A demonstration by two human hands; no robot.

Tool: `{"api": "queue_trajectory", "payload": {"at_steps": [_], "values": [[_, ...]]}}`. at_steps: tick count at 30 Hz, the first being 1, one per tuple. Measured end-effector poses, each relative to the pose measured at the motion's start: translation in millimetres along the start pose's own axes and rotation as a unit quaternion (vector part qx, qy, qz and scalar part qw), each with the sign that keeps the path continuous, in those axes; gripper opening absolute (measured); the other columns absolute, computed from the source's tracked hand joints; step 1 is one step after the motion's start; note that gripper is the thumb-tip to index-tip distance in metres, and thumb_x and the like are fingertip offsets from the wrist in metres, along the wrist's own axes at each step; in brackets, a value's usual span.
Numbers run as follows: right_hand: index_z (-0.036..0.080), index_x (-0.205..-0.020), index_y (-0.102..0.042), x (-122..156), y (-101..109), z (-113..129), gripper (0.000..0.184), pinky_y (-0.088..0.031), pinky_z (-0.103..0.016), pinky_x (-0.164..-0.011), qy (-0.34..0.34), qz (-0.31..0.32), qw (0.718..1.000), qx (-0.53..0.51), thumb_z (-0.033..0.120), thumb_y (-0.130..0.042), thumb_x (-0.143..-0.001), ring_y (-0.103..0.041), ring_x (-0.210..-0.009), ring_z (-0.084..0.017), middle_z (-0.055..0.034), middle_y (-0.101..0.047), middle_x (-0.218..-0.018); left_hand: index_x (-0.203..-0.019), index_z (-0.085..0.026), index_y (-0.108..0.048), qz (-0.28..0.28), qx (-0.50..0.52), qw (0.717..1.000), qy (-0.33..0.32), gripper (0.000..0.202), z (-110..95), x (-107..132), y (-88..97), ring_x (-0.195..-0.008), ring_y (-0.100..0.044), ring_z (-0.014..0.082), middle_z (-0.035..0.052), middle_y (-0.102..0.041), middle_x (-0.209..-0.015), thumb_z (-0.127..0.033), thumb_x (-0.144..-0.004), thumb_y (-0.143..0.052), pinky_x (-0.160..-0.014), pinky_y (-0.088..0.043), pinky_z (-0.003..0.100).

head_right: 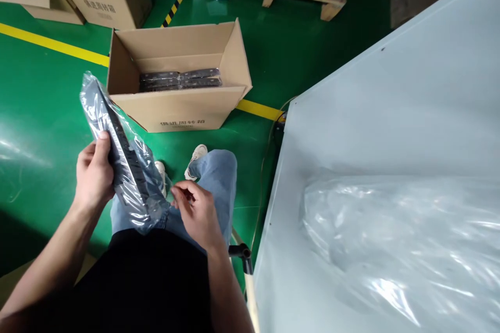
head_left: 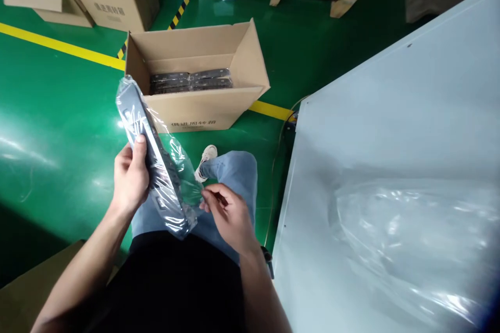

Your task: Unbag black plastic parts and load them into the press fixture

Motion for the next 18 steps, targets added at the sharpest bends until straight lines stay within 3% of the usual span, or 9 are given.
{"api": "queue_trajectory", "payload": {"at_steps": [4,6,8,10,12,14,16,18], "values": [[0.022,-0.086,-0.068,-4.0,0.6,-2.9,0.028,-0.055,-0.027,-0.062,-0.019,0.136,0.99,0.004,0.046,-0.065,-0.1,-0.064,-0.062,-0.015,-0.0018,-0.072,-0.074,-0.082,-0.016,-0.067,0.047,0.071,0.989,0.122,0.062,25.3,-1.5,-17.2,-0.06,-0.061,0.0166,0.0015,-0.065,-0.067,-0.077,-0.076,-0.079,-0.058,-0.051,0.027],[0.022,-0.095,-0.071,-8.5,6.8,-3.0,0.026,-0.058,-0.028,-0.067,-0.007,0.147,0.989,0.011,0.047,-0.068,-0.098,-0.067,-0.067,-0.016,-0.0022,-0.072,-0.078,-0.083,-0.017,-0.067,0.066,0.07,0.986,0.139,0.064,32.2,4.7,-25.8,-0.061,-0.061,0.0168,0.0017,-0.065,-0.068,-0.079,-0.074,-0.079,-0.057,-0.051,0.027],[0.023,-0.115,-0.072,-15.8,19.4,5.7,0.033,-0.062,-0.032,-0.08,0.033,0.079,0.996,0.017,0.049,-0.071,-0.095,-0.072,-0.084,-0.019,-0.0046,-0.073,-0.092,-0.087,-0.017,-0.068,0.097,0.053,0.985,0.136,0.063,37.0,15.4,-35.8,-0.063,-0.061,0.0162,0.002,-0.065,-0.071,-0.079,-0.077,-0.077,-0.059,-0.052,0.026],[0.025,-0.135,-0.064,-20.3,31.2,20.4,0.048,-0.062,-0.034,-0.09,0.076,-0.027,0.996,0.029,0.049,-0.072,-0.094,-0.073,-0.098,-0.021,-0.0073,-0.072,-0.107,-0.094,-0.017,-0.069,0.142,0.027,0.983,0.112,0.059,38.2,30.0,-47.1,-0.068,-0.061,0.0153,0.0023,-0.066,-0.077,-0.075,-0.085,-0.072,-0.064,-0.053,0.025],[0.025,-0.14,-0.061,-23.1,33.2,35.6,0.052,-0.061,-0.033,-0.085,0.101,-0.109,0.987,0.059,0.049,-0.07,-0.096,-0.072,-0.092,-0.02,-0.0077,-0.072,-0.107,-0.099,-0.017,-0.069,0.192,-0.005,0.977,0.09,0.055,38.7,46.9,-58.2,-0.068,-0.058,0.0144,0.0022,-0.065,-0.08,-0.072,-0.091,-0.067,-0.063,-0.053,0.024],[0.023,-0.128,-0.068,-26.4,33.1,49.2,0.039,-0.058,-0.032,-0.075,0.116,-0.17,0.973,0.102,0.048,-0.065,-0.099,-0.069,-0.078,-0.018,-0.0056,-0.071,-0.093,-0.102,-0.017,-0.069,0.242,-0.038,0.965,0.093,0.054,42.2,63.3,-67.8,-0.064,-0.054,0.0141,0.0013,-0.063,-0.079,-0.07,-0.094,-0.065,-0.057,-0.051,0.024],[0.022,-0.103,-0.073,-28.5,37.1,57.1,0.028,-0.054,-0.031,-0.068,0.121,-0.22,0.958,0.136,0.047,-0.06,-0.102,-0.064,-0.069,-0.017,-0.0038,-0.069,-0.08,-0.103,-0.016,-0.069,0.28,-0.053,0.952,0.111,0.054,46.7,74.9,-73.7,-0.061,-0.053,0.0142,0.0009,-0.061,-0.079,-0.07,-0.094,-0.064,-0.053,-0.049,0.024],[0.023,-0.086,-0.069,-29.2,43.8,53.7,0.034,-0.05,-0.03,-0.063,0.102,-0.247,0.954,0.136,0.048,-0.056,-0.103,-0.059,-0.062,-0.016,-0.0021,-0.064,-0.07,-0.103,-0.016,-0.071,0.307,-0.037,0.942,0.128,0.055,49.1,80.7,-77.4,-0.065,-0.056,0.015,0.002,-0.063,-0.081,-0.07,-0.094,-0.066,-0.057,-0.049,0.024]]}}
Point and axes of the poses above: each hand's wrist, its own x-axis away from the middle knuckle, its own y-axis out of the back of the hand, z = x × y, the point moved 10 cm from there along -x, towards the middle knuckle
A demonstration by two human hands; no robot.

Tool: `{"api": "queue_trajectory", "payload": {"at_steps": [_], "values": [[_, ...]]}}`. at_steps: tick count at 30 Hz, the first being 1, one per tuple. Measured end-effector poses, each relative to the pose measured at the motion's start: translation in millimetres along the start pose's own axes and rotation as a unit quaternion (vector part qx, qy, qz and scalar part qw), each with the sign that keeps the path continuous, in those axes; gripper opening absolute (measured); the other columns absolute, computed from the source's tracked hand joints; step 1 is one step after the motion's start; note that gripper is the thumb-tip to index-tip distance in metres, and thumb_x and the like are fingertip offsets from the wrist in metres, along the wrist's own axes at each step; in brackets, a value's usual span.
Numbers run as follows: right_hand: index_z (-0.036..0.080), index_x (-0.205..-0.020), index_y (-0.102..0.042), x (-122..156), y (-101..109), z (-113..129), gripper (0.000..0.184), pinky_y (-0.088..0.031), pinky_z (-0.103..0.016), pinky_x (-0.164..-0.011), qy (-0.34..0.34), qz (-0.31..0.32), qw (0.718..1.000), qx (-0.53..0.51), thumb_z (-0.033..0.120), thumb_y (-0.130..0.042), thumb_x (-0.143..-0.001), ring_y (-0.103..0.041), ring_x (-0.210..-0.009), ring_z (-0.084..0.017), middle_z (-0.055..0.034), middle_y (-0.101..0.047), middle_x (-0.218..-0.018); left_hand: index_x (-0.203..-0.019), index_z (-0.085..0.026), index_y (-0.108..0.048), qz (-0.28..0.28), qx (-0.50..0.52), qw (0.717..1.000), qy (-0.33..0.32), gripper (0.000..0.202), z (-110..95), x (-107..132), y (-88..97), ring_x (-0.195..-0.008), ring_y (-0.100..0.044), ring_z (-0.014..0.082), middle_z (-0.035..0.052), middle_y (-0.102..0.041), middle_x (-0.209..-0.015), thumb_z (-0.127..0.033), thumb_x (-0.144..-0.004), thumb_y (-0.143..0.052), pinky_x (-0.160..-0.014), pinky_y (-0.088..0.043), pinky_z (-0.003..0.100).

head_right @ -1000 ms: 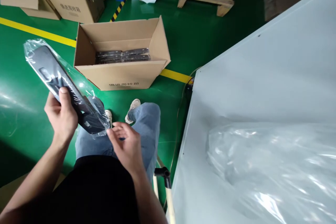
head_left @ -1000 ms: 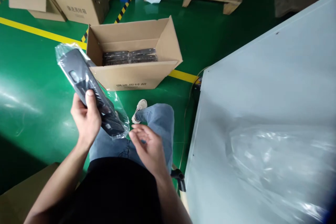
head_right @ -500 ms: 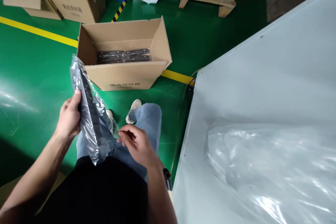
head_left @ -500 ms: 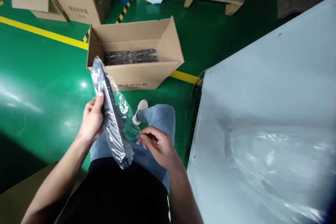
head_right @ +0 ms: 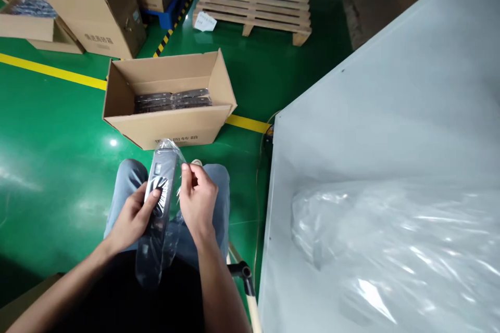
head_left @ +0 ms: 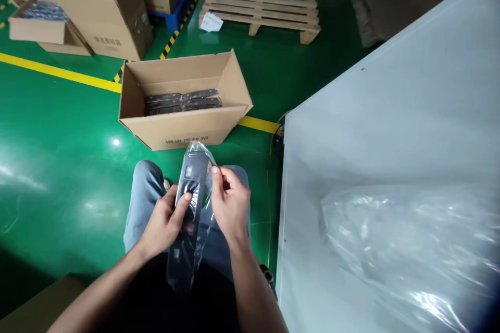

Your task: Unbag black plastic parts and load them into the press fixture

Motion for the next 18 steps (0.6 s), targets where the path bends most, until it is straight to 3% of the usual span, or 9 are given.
{"api": "queue_trajectory", "payload": {"at_steps": [3,5,8,11,14,16,18], "values": [[0.024,-0.089,-0.066,3.9,-4.5,-23.3,0.037,-0.045,-0.029,-0.051,-0.083,0.032,0.994,-0.07,0.057,-0.055,-0.102,-0.052,-0.05,-0.016,0.0022,-0.055,-0.058,-0.102,-0.014,-0.075,0.032,0.073,0.996,0.036,0.06,9.1,-0.6,-3.4,-0.066,-0.057,0.0149,0.0038,-0.068,-0.079,-0.072,-0.089,-0.071,-0.063,-0.049,0.025],[0.024,-0.092,-0.065,9.6,-10.6,-35.5,0.04,-0.043,-0.029,-0.045,-0.129,0.059,0.982,-0.126,0.062,-0.056,-0.1,-0.048,-0.045,-0.015,0.0044,-0.05,-0.054,-0.102,-0.013,-0.077,0.034,0.118,0.99,0.073,0.064,18.5,-0.7,-2.9,-0.061,-0.054,0.0138,0.0041,-0.069,-0.074,-0.074,-0.084,-0.075,-0.06,-0.046,0.025],[0.025,-0.091,-0.063,13.7,-11.6,-41.0,0.04,-0.043,-0.029,-0.043,-0.138,0.066,0.978,-0.142,0.062,-0.056,-0.1,-0.047,-0.043,-0.015,0.0044,-0.051,-0.055,-0.107,-0.014,-0.079,0.044,0.137,0.985,0.092,0.064,24.0,-0.3,-4.2,-0.06,-0.055,0.0142,0.0045,-0.07,-0.074,-0.073,-0.083,-0.077,-0.058,-0.043,0.024],[0.024,-0.096,-0.068,10.0,2.3,-31.3,0.033,-0.053,-0.031,-0.055,-0.07,0.036,0.994,-0.078,0.054,-0.055,-0.103,-0.061,-0.057,-0.018,-0.0016,-0.066,-0.069,-0.115,-0.015,-0.078,0.058,0.099,0.992,0.059,0.06,16.0,-0.2,-5.8,-0.075,-0.064,0.0187,0.0066,-0.074,-0.088,-0.07,-0.09,-0.072,-0.072,-0.051,0.027],[0.024,-0.121,-0.071,6.1,19.0,-10.2,0.032,-0.062,-0.036,-0.073,0.035,-0.001,0.999,-0.004,0.045,-0.064,-0.098,-0.072,-0.08,-0.021,-0.0086,-0.076,-0.102,-0.117,-0.016,-0.076,0.053,0.036,0.998,0.016,0.055,5.8,1.7,-3.9,-0.088,-0.064,0.0214,0.007,-0.074,-0.096,-0.067,-0.094,-0.068,-0.084,-0.054,0.03],[0.025,-0.129,-0.07,5.2,23.3,2.4,0.038,-0.064,-0.037,-0.078,0.087,-0.004,0.996,0.026,0.041,-0.071,-0.095,-0.074,-0.088,-0.022,-0.0097,-0.076,-0.111,-0.114,-0.017,-0.075,0.042,0.001,0.999,0.011,0.053,5.1,4.5,-2.3,-0.083,-0.062,0.0209,0.0059,-0.072,-0.091,-0.066,-0.095,-0.066,-0.076,-0.054,0.029],[0.026,-0.123,-0.073,5.1,24.9,11.9,0.031,-0.065,-0.039,-0.082,0.121,-0.009,0.991,0.053,0.036,-0.072,-0.093,-0.075,-0.09,-0.023,-0.0089,-0.077,-0.108,-0.109,-0.018,-0.073,0.033,-0.033,0.999,0.013,0.05,6.6,7.6,-1.0,-0.074,-0.059,0.0194,0.0041,-0.069,-0.084,-0.066,-0.096,-0.064,-0.066,-0.052,0.027]]}}
Point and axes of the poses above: each hand's wrist, its own x-axis away from the middle knuckle, its own y-axis out of the back of the hand, z = x × y, the point moved 10 cm from there along -x, towards the middle knuckle
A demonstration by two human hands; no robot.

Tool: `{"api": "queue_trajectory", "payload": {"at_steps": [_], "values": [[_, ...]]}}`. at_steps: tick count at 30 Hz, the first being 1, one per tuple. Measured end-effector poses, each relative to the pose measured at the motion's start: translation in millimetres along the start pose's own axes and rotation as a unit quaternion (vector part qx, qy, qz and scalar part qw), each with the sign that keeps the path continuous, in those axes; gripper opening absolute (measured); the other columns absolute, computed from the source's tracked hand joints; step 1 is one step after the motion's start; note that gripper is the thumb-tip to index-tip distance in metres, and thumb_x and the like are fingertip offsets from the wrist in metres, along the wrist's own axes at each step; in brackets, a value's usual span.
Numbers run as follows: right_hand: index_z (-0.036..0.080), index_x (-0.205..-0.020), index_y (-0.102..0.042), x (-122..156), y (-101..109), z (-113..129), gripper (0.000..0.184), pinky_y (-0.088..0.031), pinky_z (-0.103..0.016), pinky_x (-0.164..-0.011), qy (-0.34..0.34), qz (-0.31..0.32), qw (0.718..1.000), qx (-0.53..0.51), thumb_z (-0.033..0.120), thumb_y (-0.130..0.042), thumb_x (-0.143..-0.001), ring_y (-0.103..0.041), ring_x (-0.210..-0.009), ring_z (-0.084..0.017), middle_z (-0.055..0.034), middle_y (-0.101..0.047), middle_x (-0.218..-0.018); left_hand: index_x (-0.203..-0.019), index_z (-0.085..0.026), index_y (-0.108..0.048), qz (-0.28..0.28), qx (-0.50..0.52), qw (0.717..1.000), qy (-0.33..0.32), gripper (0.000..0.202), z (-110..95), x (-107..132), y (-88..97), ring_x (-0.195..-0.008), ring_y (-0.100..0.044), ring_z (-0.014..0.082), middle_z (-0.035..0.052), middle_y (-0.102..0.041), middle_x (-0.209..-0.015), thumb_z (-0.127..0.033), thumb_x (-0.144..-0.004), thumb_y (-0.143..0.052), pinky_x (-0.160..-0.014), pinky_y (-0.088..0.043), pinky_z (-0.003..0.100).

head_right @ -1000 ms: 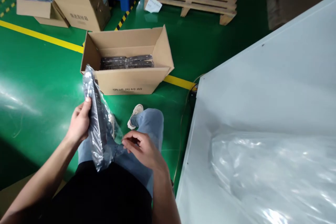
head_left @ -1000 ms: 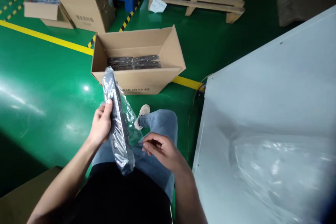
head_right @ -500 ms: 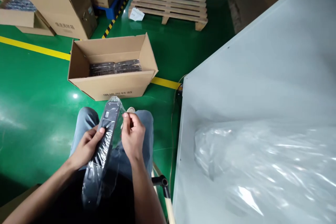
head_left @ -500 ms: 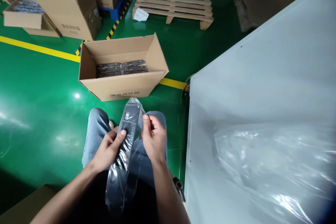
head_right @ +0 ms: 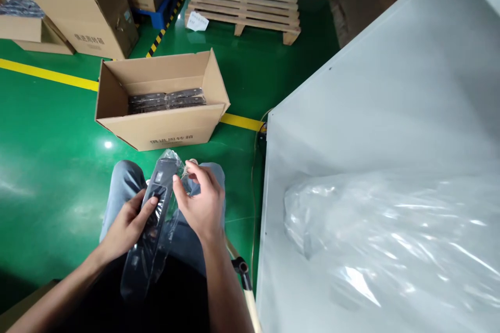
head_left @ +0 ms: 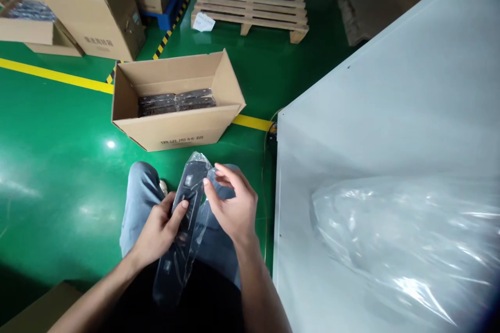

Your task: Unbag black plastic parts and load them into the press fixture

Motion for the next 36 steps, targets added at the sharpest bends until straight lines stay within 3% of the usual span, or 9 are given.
{"api": "queue_trajectory", "payload": {"at_steps": [6,11,14,16,19,23,28,32,36], "values": [[0.025,-0.109,-0.077,-1.3,11.7,-2.9,0.019,-0.066,-0.04,-0.08,-0.02,-0.063,0.997,0.032,0.027,-0.067,-0.092,-0.076,-0.08,-0.022,-0.0072,-0.08,-0.098,-0.11,-0.019,-0.069,-0.011,-0.118,0.993,-0.015,0.042,-4.2,6.3,0.4,-0.051,-0.049,0.0156,-0.0012,-0.059,-0.065,-0.059,-0.1,-0.058,-0.05,-0.035,0.026],[0.028,-0.102,-0.08,-4.2,6.3,4.4,0.014,-0.065,-0.039,-0.082,0.048,-0.036,0.996,0.073,0.031,-0.069,-0.094,-0.077,-0.082,-0.023,-0.0059,-0.082,-0.094,-0.11,-0.018,-0.068,-0.024,-0.165,0.986,-0.017,0.04,-5.8,8.4,0.5,-0.045,-0.05,0.0171,-0.0019,-0.057,-0.058,-0.055,-0.099,-0.059,-0.05,-0.029,0.028],[0.028,-0.093,-0.08,-5.8,12.2,0.8,0.018,-0.064,-0.036,-0.079,0.042,-0.054,0.992,0.106,0.029,-0.063,-0.098,-0.078,-0.081,-0.022,-0.0063,-0.082,-0.09,-0.11,-0.019,-0.068,-0.033,-0.184,0.982,-0.017,0.038,-5.2,10.4,1.7,-0.043,-0.051,0.0183,-0.0022,-0.056,-0.055,-0.055,-0.098,-0.061,-0.049,-0.027,0.028],[0.026,-0.088,-0.079,-7.2,19.3,-8.8,0.02,-0.063,-0.035,-0.079,0.002,-0.075,0.994,0.084,0.031,-0.062,-0.098,-0.077,-0.08,-0.022,-0.0073,-0.081,-0.089,-0.11,-0.02,-0.07,-0.021,-0.165,0.986,-0.013,0.039,-4.7,11.6,1.3,-0.044,-0.051,0.0187,-0.0019,-0.057,-0.055,-0.057,-0.098,-0.062,-0.049,-0.03,0.028],[0.024,-0.088,-0.076,-7.6,16.5,-40.1,0.017,-0.062,-0.035,-0.072,-0.125,-0.066,0.988,-0.059,0.037,-0.066,-0.093,-0.075,-0.072,-0.022,-0.0053,-0.077,-0.08,-0.106,-0.02,-0.075,0.033,-0.062,0.997,-0.009,0.044,-5.5,11.6,-3.7,-0.062,-0.063,0.0214,0.0029,-0.068,-0.069,-0.062,-0.097,-0.064,-0.059,-0.046,0.029],[0.022,-0.083,-0.069,1.5,-5.5,-76.2,0.027,-0.063,-0.034,-0.068,-0.281,-0.064,0.914,-0.285,0.047,-0.078,-0.083,-0.068,-0.061,-0.018,0.0012,-0.067,-0.068,-0.103,-0.018,-0.081,0.071,0.099,0.99,0.064,0.056,8.5,7.2,-6.4,-0.085,-0.07,0.0256,0.0076,-0.075,-0.083,-0.071,-0.088,-0.072,-0.078,-0.055,0.032],[0.02,-0.113,-0.071,20.1,-21.4,-84.3,0.06,-0.067,-0.038,-0.071,-0.36,-0.031,0.858,-0.366,0.073,-0.069,-0.085,-0.075,-0.078,-0.021,-0.0073,-0.075,-0.096,-0.109,-0.018,-0.082,0.017,0.174,0.979,0.108,0.065,24.0,-6.1,2.1,-0.094,-0.072,0.0264,0.0076,-0.079,-0.093,-0.074,-0.076,-0.083,-0.09,-0.056,0.033],[0.02,-0.117,-0.074,37.7,-36.6,-63.4,0.057,-0.062,-0.033,-0.057,-0.343,0.096,0.892,-0.279,0.069,-0.072,-0.087,-0.07,-0.067,-0.02,-0.0041,-0.071,-0.082,-0.113,-0.017,-0.08,0.006,0.158,0.983,0.092,0.062,27.4,-16.5,3.3,-0.116,-0.068,0.0303,0.0104,-0.078,-0.119,-0.07,-0.083,-0.08,-0.105,-0.051,0.037],[0.02,-0.114,-0.078,39.6,-33.8,-34.3,0.049,-0.056,-0.029,-0.056,-0.279,0.091,0.929,-0.224,0.062,-0.057,-0.101,-0.057,-0.054,-0.015,0.002,-0.056,-0.062,-0.131,-0.021,-0.071,-0.028,0.172,0.98,0.098,0.065,36.0,-17.0,-2.5,-0.122,-0.066,0.0284,0.0088,-0.073,-0.134,-0.068,-0.087,-0.076,-0.108,-0.05,0.037]]}}
Point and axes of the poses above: each hand's wrist, its own x-axis away from the middle knuckle, its own y-axis out of the back of the hand, z = x × y, the point moved 10 cm from there along -x, towards the middle knuckle
